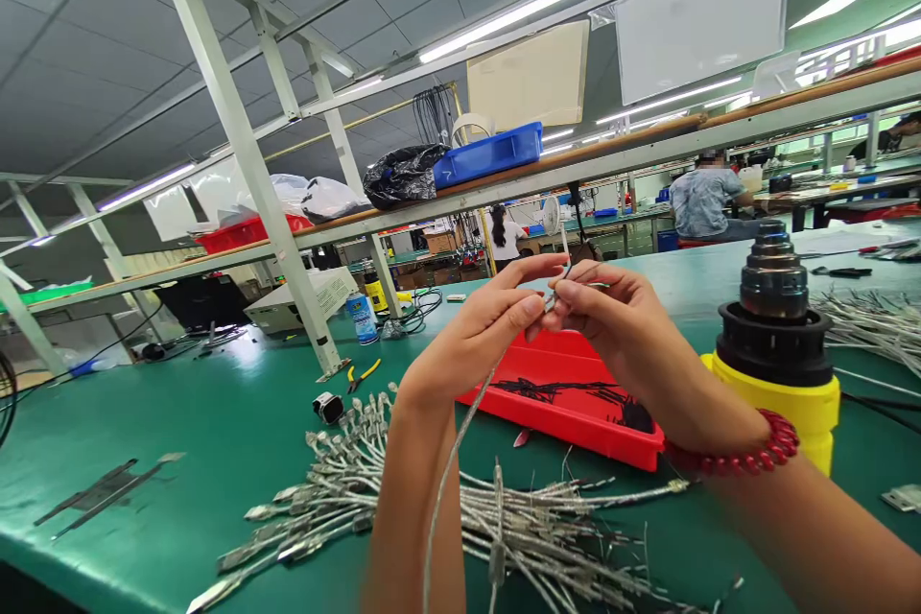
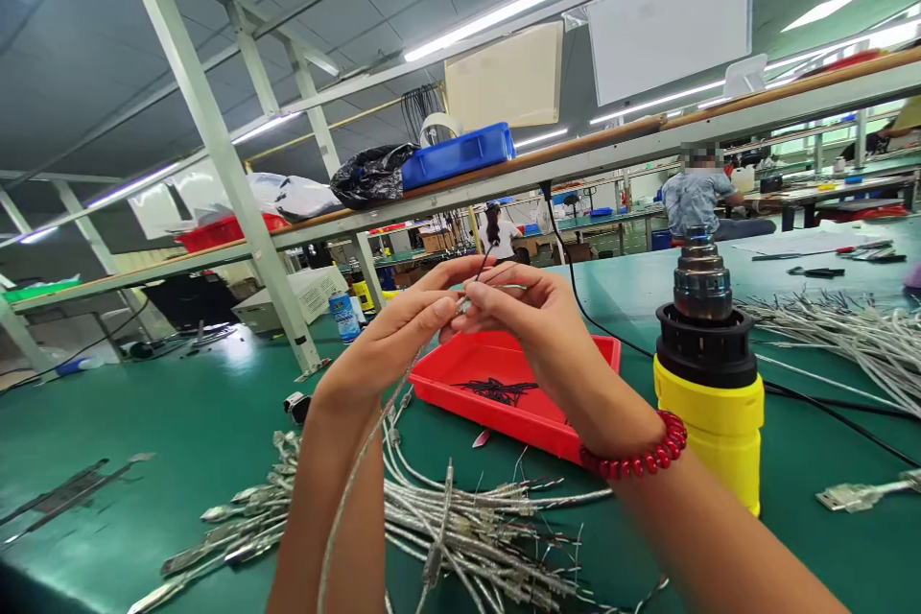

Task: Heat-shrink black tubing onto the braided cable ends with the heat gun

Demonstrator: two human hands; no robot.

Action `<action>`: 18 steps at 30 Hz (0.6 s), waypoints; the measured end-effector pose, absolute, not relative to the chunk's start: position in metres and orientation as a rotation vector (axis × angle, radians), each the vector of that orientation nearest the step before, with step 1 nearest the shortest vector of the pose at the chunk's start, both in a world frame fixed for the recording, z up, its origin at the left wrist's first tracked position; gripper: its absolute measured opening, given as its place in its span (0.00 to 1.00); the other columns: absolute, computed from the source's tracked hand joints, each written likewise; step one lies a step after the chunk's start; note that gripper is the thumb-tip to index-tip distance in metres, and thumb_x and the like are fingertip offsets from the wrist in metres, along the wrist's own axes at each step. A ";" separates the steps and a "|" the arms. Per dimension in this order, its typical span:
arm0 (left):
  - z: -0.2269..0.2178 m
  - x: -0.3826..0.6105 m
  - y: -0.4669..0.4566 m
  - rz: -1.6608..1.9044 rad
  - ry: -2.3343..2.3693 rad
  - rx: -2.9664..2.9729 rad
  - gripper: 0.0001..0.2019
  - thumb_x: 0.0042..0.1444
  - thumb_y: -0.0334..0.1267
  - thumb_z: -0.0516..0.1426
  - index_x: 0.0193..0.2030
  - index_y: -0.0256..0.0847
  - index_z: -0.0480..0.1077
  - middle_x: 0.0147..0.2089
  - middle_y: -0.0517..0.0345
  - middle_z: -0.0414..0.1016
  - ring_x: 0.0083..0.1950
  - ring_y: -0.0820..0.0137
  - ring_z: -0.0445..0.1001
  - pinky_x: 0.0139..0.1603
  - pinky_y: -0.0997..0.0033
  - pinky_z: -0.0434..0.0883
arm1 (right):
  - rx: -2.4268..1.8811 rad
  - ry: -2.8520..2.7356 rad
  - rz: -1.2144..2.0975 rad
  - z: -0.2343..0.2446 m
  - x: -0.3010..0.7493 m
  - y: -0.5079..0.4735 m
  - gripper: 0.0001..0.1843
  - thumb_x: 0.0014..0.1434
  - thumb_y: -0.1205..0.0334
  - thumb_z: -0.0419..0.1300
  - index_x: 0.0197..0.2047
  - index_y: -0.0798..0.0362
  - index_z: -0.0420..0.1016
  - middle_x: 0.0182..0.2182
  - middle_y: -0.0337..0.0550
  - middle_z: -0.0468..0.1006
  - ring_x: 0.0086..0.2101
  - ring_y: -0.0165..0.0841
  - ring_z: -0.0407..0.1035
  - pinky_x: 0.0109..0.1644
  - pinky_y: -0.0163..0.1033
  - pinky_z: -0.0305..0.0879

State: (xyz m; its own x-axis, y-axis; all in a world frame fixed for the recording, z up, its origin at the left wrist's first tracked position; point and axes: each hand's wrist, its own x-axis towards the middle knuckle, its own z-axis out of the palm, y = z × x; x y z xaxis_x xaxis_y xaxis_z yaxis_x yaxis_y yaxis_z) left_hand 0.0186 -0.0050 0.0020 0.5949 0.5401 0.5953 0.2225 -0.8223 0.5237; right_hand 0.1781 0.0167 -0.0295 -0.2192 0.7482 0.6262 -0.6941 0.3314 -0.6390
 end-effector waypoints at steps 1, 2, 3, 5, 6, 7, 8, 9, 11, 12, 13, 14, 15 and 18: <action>0.002 0.018 -0.004 1.117 0.617 2.439 0.17 0.68 0.42 0.48 0.32 0.40 0.70 0.66 0.57 0.62 0.67 0.66 0.62 0.64 0.65 0.65 | -0.068 -1.207 1.361 -0.029 0.179 0.018 0.10 0.41 0.62 0.75 0.26 0.54 0.79 0.22 0.37 0.79 0.23 0.26 0.75 0.30 0.27 0.76; 0.003 0.018 -0.003 1.140 0.631 2.453 0.17 0.68 0.42 0.48 0.30 0.40 0.69 0.66 0.57 0.63 0.68 0.66 0.60 0.67 0.64 0.63 | -0.082 -1.208 1.395 -0.028 0.181 0.018 0.11 0.40 0.62 0.75 0.29 0.53 0.81 0.24 0.38 0.80 0.24 0.26 0.76 0.31 0.27 0.76; 0.003 0.017 -0.002 1.165 0.651 2.470 0.18 0.68 0.42 0.48 0.28 0.40 0.67 0.66 0.57 0.63 0.68 0.66 0.60 0.68 0.63 0.62 | -0.106 -1.210 1.424 -0.028 0.182 0.019 0.13 0.39 0.63 0.76 0.31 0.52 0.81 0.25 0.39 0.81 0.25 0.26 0.76 0.31 0.28 0.76; 0.003 0.016 0.001 1.211 0.698 2.499 0.18 0.68 0.43 0.48 0.27 0.40 0.65 0.65 0.57 0.63 0.68 0.67 0.60 0.69 0.61 0.60 | -0.172 -1.216 1.444 -0.027 0.185 0.019 0.15 0.39 0.62 0.76 0.32 0.51 0.82 0.28 0.39 0.82 0.26 0.26 0.77 0.32 0.27 0.76; 0.002 0.015 0.002 1.227 0.721 2.512 0.18 0.67 0.43 0.49 0.27 0.40 0.65 0.65 0.57 0.62 0.68 0.67 0.60 0.70 0.60 0.60 | -0.215 -1.229 1.434 -0.026 0.186 0.019 0.14 0.39 0.61 0.76 0.32 0.51 0.83 0.28 0.40 0.82 0.26 0.26 0.76 0.32 0.27 0.76; 0.002 0.014 0.004 1.239 0.743 2.524 0.17 0.67 0.43 0.50 0.27 0.40 0.65 0.66 0.57 0.62 0.68 0.67 0.59 0.70 0.59 0.59 | -0.260 -1.248 1.409 -0.026 0.187 0.019 0.14 0.39 0.59 0.76 0.31 0.52 0.83 0.28 0.40 0.82 0.25 0.25 0.76 0.32 0.27 0.76; 0.001 0.014 0.005 1.243 0.767 2.541 0.17 0.67 0.43 0.50 0.27 0.41 0.66 0.66 0.57 0.62 0.69 0.67 0.59 0.71 0.59 0.58 | -0.303 -1.270 1.366 -0.026 0.187 0.018 0.14 0.39 0.58 0.76 0.31 0.52 0.83 0.27 0.41 0.82 0.25 0.25 0.75 0.32 0.27 0.76; 0.001 0.013 0.006 1.241 0.790 2.561 0.16 0.66 0.43 0.51 0.27 0.41 0.67 0.66 0.56 0.62 0.69 0.67 0.58 0.71 0.58 0.58 | -0.336 -1.291 1.301 -0.026 0.187 0.017 0.14 0.39 0.57 0.76 0.30 0.52 0.83 0.27 0.41 0.82 0.25 0.25 0.75 0.32 0.28 0.76; 0.001 0.013 0.007 1.219 0.825 2.608 0.15 0.66 0.42 0.52 0.28 0.41 0.68 0.65 0.56 0.62 0.69 0.67 0.58 0.71 0.59 0.57 | -0.374 -1.332 1.131 -0.027 0.185 0.014 0.12 0.40 0.57 0.75 0.30 0.53 0.83 0.25 0.41 0.82 0.25 0.26 0.75 0.32 0.29 0.75; 0.001 0.013 0.007 1.204 0.835 2.628 0.15 0.65 0.42 0.52 0.28 0.41 0.69 0.65 0.56 0.62 0.69 0.67 0.58 0.71 0.60 0.58 | -0.384 -1.347 1.039 -0.027 0.184 0.013 0.11 0.42 0.57 0.74 0.29 0.53 0.83 0.25 0.41 0.81 0.25 0.26 0.75 0.32 0.29 0.75; 0.001 0.013 0.007 1.188 0.844 2.645 0.14 0.65 0.42 0.53 0.30 0.41 0.70 0.65 0.56 0.62 0.69 0.67 0.59 0.70 0.60 0.58 | -0.394 -1.357 0.952 -0.028 0.183 0.012 0.10 0.43 0.58 0.73 0.29 0.53 0.83 0.25 0.41 0.81 0.25 0.27 0.75 0.31 0.29 0.74; 0.001 0.013 0.007 1.173 0.851 2.657 0.13 0.65 0.42 0.53 0.31 0.41 0.72 0.65 0.55 0.63 0.68 0.67 0.60 0.70 0.61 0.59 | -0.408 -1.367 0.872 -0.028 0.182 0.012 0.09 0.44 0.58 0.72 0.29 0.53 0.83 0.25 0.41 0.81 0.25 0.27 0.75 0.30 0.30 0.74; 0.001 0.013 0.007 1.160 0.861 2.663 0.12 0.65 0.42 0.53 0.34 0.41 0.73 0.64 0.54 0.63 0.67 0.67 0.61 0.69 0.61 0.59 | -0.423 -1.377 0.798 -0.029 0.181 0.011 0.08 0.45 0.59 0.71 0.30 0.53 0.82 0.25 0.41 0.81 0.25 0.28 0.75 0.29 0.30 0.73; 0.000 0.014 0.008 1.134 0.876 2.651 0.11 0.65 0.41 0.52 0.38 0.41 0.74 0.64 0.52 0.63 0.67 0.66 0.61 0.70 0.60 0.59 | -0.456 -1.405 0.631 -0.030 0.181 0.013 0.06 0.47 0.61 0.69 0.30 0.54 0.81 0.26 0.41 0.81 0.24 0.28 0.74 0.28 0.30 0.71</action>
State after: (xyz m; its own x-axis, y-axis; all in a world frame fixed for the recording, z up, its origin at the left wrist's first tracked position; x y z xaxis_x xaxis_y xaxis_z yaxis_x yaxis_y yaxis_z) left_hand 0.0135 0.0079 0.0000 0.5494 0.5576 0.6223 0.4614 -0.8234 0.3304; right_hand 0.1805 0.0127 -0.0304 0.0482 0.6495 0.7588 -0.1359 0.7569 -0.6393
